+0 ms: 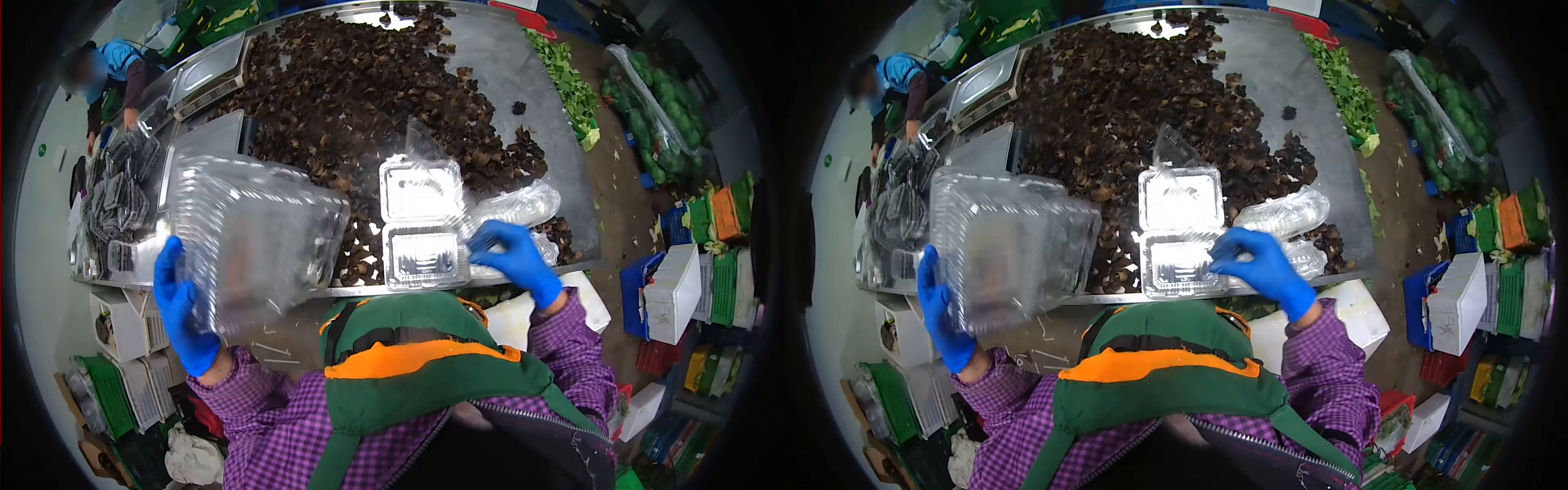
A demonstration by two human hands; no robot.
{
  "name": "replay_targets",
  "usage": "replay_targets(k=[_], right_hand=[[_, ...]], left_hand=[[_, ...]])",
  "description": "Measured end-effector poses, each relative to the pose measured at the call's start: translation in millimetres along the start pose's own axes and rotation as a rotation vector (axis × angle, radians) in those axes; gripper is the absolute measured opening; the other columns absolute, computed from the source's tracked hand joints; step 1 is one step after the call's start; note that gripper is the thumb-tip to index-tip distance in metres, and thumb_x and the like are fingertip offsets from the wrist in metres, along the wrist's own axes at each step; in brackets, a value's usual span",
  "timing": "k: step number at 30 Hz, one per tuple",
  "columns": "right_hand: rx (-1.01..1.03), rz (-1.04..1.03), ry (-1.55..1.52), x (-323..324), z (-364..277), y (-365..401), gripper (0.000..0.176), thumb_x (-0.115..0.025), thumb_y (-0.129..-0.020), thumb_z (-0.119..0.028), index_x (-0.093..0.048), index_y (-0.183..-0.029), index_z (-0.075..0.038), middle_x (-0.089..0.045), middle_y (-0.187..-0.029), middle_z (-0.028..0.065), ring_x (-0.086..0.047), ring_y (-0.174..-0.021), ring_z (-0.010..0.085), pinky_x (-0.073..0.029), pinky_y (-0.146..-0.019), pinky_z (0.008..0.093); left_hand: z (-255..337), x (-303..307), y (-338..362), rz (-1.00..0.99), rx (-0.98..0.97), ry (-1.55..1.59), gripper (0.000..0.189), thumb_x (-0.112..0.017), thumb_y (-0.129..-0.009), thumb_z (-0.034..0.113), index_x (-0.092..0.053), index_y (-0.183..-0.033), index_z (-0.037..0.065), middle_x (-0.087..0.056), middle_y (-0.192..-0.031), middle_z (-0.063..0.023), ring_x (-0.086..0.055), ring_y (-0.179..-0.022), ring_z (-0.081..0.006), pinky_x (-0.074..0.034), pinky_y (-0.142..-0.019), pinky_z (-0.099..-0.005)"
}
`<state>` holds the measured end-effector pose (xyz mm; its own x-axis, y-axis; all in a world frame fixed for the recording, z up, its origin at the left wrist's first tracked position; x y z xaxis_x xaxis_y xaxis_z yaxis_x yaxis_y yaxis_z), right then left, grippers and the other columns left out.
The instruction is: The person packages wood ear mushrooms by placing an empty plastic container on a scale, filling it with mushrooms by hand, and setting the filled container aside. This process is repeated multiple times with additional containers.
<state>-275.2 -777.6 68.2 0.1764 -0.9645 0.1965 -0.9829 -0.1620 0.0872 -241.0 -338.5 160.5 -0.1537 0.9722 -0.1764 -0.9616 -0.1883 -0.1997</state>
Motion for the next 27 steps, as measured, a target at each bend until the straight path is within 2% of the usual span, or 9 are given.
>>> replay_targets(k=[3,7,9,12,15,19,23,25,27], right_hand=[[-0.065,0.236,-0.123,39.5,-46.2,7.4,0.028,-0.069,-0.079,-0.002,-0.065,-0.106,0.002,-0.066,-0.092,0.0037,-0.061,-0.083,0.0107,-0.05,-0.077,0.0256],[0.287,0.263,-0.237,61.1,-109.1,-3.8,0.026,-0.062,-0.089,-0.01,-0.062,-0.112,0.001,-0.066,-0.094,0.0044,-0.059,-0.079,0.0089,-0.049,-0.072,0.0235],[0.292,0.191,-0.149,46.2,-149.5,-15.3,0.026,-0.061,-0.09,-0.012,-0.062,-0.112,0.001,-0.066,-0.095,0.004,-0.059,-0.078,0.009,-0.049,-0.071,0.0235],[0.231,-0.125,0.067,4.3,-177.8,-28.1,0.024,-0.061,-0.091,-0.018,-0.064,-0.111,-0.004,-0.065,-0.096,0.0061,-0.061,-0.077,0.0102,-0.051,-0.068,0.0253],[0.227,-0.449,0.334,-34.5,-156.6,-17.9,0.031,-0.058,-0.093,-0.029,-0.065,-0.109,-0.004,-0.065,-0.091,0.0189,-0.064,-0.081,0.0284,-0.05,-0.075,0.0379],[0.155,-0.569,0.149,-33.8,-135.1,-6.1,0.035,-0.054,-0.095,-0.032,-0.064,-0.109,-0.002,-0.067,-0.094,0.0172,-0.064,-0.085,0.0249,-0.049,-0.078,0.0358],[0.026,-0.632,0.073,-27.6,-122.0,-4.0,0.038,-0.054,-0.095,-0.035,-0.063,-0.112,-0.002,-0.068,-0.099,0.015,-0.064,-0.09,0.0207,-0.049,-0.081,0.0342],[0.013,-0.686,0.069,-25.2,-112.7,-4.9,0.039,-0.056,-0.094,-0.036,-0.063,-0.112,-0.002,-0.068,-0.098,0.0146,-0.063,-0.09,0.0197,-0.048,-0.082,0.0334],[0.0,-0.748,0.059,-27.4,-105.7,-2.7,0.04,-0.059,-0.092,-0.037,-0.063,-0.113,-0.002,-0.068,-0.098,0.0142,-0.063,-0.091,0.0187,-0.048,-0.083,0.0326]], left_hand=[[11.1,-15.2,13.0,-0.084,0.001,-0.083,0.06,-0.073,-0.068,0.02,-0.055,-0.12,-0.004,-0.059,-0.115,-0.0147,-0.056,-0.11,-0.0249,-0.042,-0.098,-0.0344],[28.3,-89.1,17.8,-1.054,0.141,0.074,0.045,-0.075,-0.067,0.006,-0.064,-0.109,-0.004,-0.065,-0.107,-0.0191,-0.062,-0.103,-0.0285,-0.047,-0.092,-0.0356],[42.8,-136.3,22.8,-1.38,0.165,0.023,0.041,-0.067,-0.074,-0.002,-0.062,-0.115,-0.003,-0.064,-0.111,-0.0191,-0.063,-0.103,-0.0285,-0.048,-0.091,-0.0364],[42.5,-168.3,33.8,-1.38,0.285,-0.023,0.035,-0.066,-0.077,-0.003,-0.065,-0.112,-0.003,-0.065,-0.11,-0.0162,-0.064,-0.103,-0.0261,-0.048,-0.092,-0.0357],[51.2,-174.4,37.8,-1.458,0.259,-0.17,0.036,-0.065,-0.079,-0.002,-0.065,-0.114,0.001,-0.065,-0.111,-0.0141,-0.064,-0.103,-0.0251,-0.048,-0.093,-0.0346],[58.0,-160.4,41.3,-1.352,0.026,-0.465,0.041,-0.073,-0.075,0.004,-0.066,-0.116,0.005,-0.058,-0.124,-0.0184,-0.06,-0.112,-0.0288,-0.046,-0.095,-0.0339],[50.2,-141.0,42.7,-1.304,-0.144,-0.398,0.05,-0.081,-0.069,0.011,-0.065,-0.116,0.006,-0.047,-0.136,-0.0221,-0.054,-0.119,-0.0327,-0.045,-0.097,-0.0381],[40.7,-121.2,42.9,-1.167,-0.099,-0.25,0.057,-0.082,-0.07,0.019,-0.062,-0.122,0.008,-0.036,-0.144,-0.0227,-0.038,-0.133,-0.0378,-0.035,-0.106,-0.0429],[30.3,-113.6,43.5,-1.197,-0.251,-0.427,0.081,-0.087,-0.061,0.025,-0.052,-0.132,0.006,-0.029,-0.148,-0.023,-0.026,-0.139,-0.037,-0.024,-0.112,-0.0443]])
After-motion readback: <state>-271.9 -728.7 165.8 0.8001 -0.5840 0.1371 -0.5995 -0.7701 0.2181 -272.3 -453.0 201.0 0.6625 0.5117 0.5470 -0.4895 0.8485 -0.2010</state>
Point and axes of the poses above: each hand's wrist, its own y-axis away from the middle knuckle, its own x-axis out of the back of the hand, z = x × y, the point moved 3 cm from there along -y, towards the middle knuckle
